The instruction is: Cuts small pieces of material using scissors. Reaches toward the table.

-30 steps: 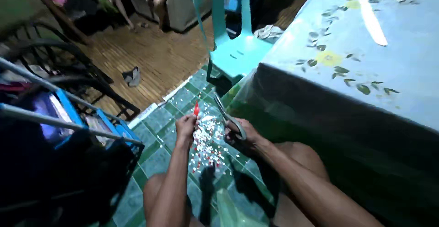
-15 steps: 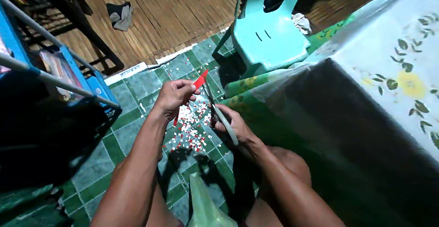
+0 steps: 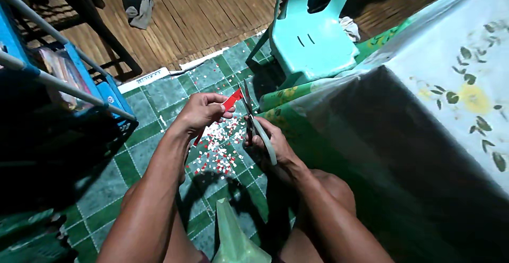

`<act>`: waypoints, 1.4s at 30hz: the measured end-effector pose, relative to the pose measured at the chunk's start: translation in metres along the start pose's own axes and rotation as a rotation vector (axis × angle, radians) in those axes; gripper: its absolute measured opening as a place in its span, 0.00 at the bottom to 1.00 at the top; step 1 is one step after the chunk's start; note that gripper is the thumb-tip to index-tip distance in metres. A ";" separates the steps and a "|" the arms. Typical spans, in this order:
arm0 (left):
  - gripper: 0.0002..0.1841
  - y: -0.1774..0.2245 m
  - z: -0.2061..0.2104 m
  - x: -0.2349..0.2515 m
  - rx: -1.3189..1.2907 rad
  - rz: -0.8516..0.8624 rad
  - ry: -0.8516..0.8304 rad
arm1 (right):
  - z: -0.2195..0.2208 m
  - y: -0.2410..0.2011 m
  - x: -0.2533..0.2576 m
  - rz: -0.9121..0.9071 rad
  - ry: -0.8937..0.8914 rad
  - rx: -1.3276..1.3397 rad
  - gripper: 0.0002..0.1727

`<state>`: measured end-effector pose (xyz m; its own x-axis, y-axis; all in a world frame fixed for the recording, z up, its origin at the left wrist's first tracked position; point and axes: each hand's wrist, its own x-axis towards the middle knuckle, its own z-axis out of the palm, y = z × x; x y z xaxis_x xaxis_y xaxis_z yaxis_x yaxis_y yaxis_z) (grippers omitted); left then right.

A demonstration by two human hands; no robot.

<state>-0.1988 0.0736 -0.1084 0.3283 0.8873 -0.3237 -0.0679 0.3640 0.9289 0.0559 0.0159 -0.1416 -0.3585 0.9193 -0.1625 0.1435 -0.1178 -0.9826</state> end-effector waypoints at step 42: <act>0.09 -0.018 0.027 0.042 0.343 0.039 0.222 | 0.003 -0.007 -0.001 0.076 0.107 0.217 0.42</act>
<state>-0.1583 0.0965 -0.1336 0.1175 0.9518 -0.2834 0.2545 0.2470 0.9350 0.0527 0.0144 -0.1343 -0.2526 0.9379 -0.2378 -0.0387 -0.2553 -0.9661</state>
